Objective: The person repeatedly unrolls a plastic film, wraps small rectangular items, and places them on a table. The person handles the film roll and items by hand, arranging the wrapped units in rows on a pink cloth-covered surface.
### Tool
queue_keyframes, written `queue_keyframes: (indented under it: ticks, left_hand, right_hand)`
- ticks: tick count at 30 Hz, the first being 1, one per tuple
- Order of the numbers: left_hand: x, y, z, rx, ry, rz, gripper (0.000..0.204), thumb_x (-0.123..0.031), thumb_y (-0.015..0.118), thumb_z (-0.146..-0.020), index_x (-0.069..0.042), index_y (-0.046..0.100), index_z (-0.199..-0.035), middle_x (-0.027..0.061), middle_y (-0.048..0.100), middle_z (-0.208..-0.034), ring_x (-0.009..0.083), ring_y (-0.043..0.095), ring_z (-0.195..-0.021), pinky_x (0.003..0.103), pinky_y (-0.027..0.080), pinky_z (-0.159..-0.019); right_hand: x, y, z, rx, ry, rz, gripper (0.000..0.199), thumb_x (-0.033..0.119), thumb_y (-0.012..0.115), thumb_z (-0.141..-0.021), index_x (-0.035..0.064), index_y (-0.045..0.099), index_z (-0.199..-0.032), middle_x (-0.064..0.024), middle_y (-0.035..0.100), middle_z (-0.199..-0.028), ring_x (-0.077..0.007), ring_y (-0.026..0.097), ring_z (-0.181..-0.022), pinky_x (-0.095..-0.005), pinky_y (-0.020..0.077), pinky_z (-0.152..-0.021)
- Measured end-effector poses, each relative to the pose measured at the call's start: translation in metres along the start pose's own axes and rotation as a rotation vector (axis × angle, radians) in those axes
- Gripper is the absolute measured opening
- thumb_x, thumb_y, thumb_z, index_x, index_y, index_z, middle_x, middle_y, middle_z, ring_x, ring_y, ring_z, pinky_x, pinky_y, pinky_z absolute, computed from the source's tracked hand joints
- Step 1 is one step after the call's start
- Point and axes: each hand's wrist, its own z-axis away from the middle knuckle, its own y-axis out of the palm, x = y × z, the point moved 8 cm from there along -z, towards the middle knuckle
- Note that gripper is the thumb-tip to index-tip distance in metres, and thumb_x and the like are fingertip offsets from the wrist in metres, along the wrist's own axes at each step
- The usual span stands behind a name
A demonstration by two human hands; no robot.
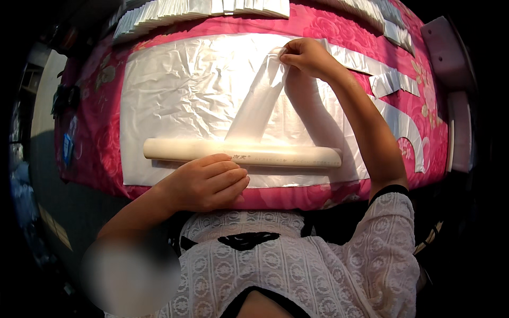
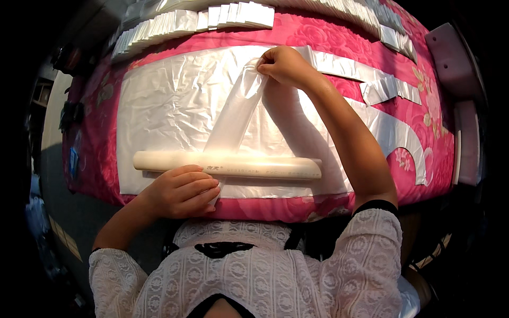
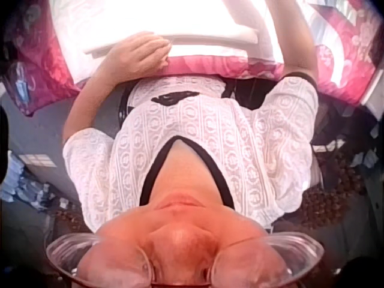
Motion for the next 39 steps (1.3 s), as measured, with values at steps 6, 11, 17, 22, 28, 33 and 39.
queue_keyframes:
  ticks: [6, 11, 17, 22, 28, 33, 39]
  left_hand:
    - [-0.006, 0.07, 0.027, 0.398, -0.147, 0.195, 0.078, -0.053, 0.056, -0.074, 0.004, 0.041, -0.126, 0.018, 0.041, -0.133, 0.0288, 0.041, -0.12, 0.039, 0.031, -0.101]
    - [-0.014, 0.077, 0.028, 0.352, -0.199, 0.111, 0.077, -0.055, 0.053, -0.075, 0.005, 0.044, -0.123, 0.0196, 0.043, -0.13, 0.0294, 0.041, -0.121, 0.041, 0.031, -0.101]
    - [-0.026, 0.087, 0.018, 0.237, -0.234, 0.024, 0.073, -0.056, 0.049, -0.078, 0.007, 0.048, -0.116, 0.0219, 0.05, -0.114, 0.0333, 0.044, -0.114, 0.044, 0.029, -0.101]
    - [-0.035, 0.095, 0.02, 0.341, -0.294, -0.01, 0.08, -0.058, 0.048, -0.078, 0.006, 0.041, -0.124, 0.0237, 0.037, -0.133, 0.0344, 0.031, -0.128, 0.046, 0.024, -0.105]
    - [-0.036, 0.079, 0.022, 0.254, -0.175, 0.182, 0.083, -0.05, 0.058, -0.075, 0.003, 0.032, -0.133, 0.0188, 0.026, -0.143, 0.0289, 0.023, -0.134, 0.042, 0.019, -0.108]
    - [-0.014, 0.072, 0.021, 0.361, -0.237, 0.107, 0.081, -0.049, 0.059, -0.074, 0.003, 0.035, -0.131, 0.0187, 0.03, -0.141, 0.0293, 0.027, -0.133, 0.043, 0.02, -0.108]
    - [-0.04, 0.098, 0.021, 0.23, -0.254, -0.194, 0.056, -0.022, 0.053, -0.075, 0.001, 0.042, -0.126, 0.0183, 0.038, -0.136, 0.0289, 0.037, -0.127, 0.043, 0.031, -0.101]
  right_hand:
    - [-0.013, 0.002, -0.008, 0.086, 0.028, -0.067, 0.024, 0.016, 0.063, -0.081, -0.001, 0.062, -0.098, -0.007, 0.063, -0.081, -0.0112, 0.057, -0.072, -0.0253, 0.046, -0.066]
    - [0.029, -0.017, 0.037, -0.354, -0.043, 0.134, 0.052, 0.021, 0.062, -0.083, 0.0028, 0.043, -0.129, -0.0189, 0.048, -0.124, -0.024, 0.058, -0.093, -0.0319, 0.0474, -0.079]
    - [0.096, 0.099, 0.16, 0.02, -0.378, 0.203, 0.042, 0.016, 0.061, -0.079, 0.0057, 0.052, -0.118, -0.0151, 0.056, -0.106, -0.0295, 0.054, -0.095, -0.0391, 0.044, -0.081]
    - [0.088, 0.074, 0.174, -0.204, -0.417, 0.303, 0.044, 0.007, 0.063, -0.072, 0.0059, 0.054, -0.115, -0.0106, 0.059, -0.098, -0.0262, 0.056, -0.086, -0.0362, 0.0446, -0.074]
    - [-0.01, -0.027, 0.155, -0.551, -0.043, 0.372, 0.04, 0.01, 0.061, -0.081, 0.0085, 0.054, -0.12, -0.0099, 0.06, -0.1, -0.0266, 0.056, -0.089, -0.035, 0.0456, -0.078]
    - [0.018, -0.013, 0.172, -0.419, -0.147, 0.317, 0.045, 0.004, 0.064, -0.076, 0.0076, 0.054, -0.12, -0.0102, 0.06, -0.102, -0.027, 0.056, -0.09, -0.0355, 0.0454, -0.079]
    - [0.078, 0.072, 0.178, -0.143, -0.478, 0.407, 0.041, 0.007, 0.062, -0.073, 0.0124, 0.058, -0.113, -0.0067, 0.059, -0.107, -0.0234, 0.054, -0.099, -0.0394, 0.0381, -0.091]
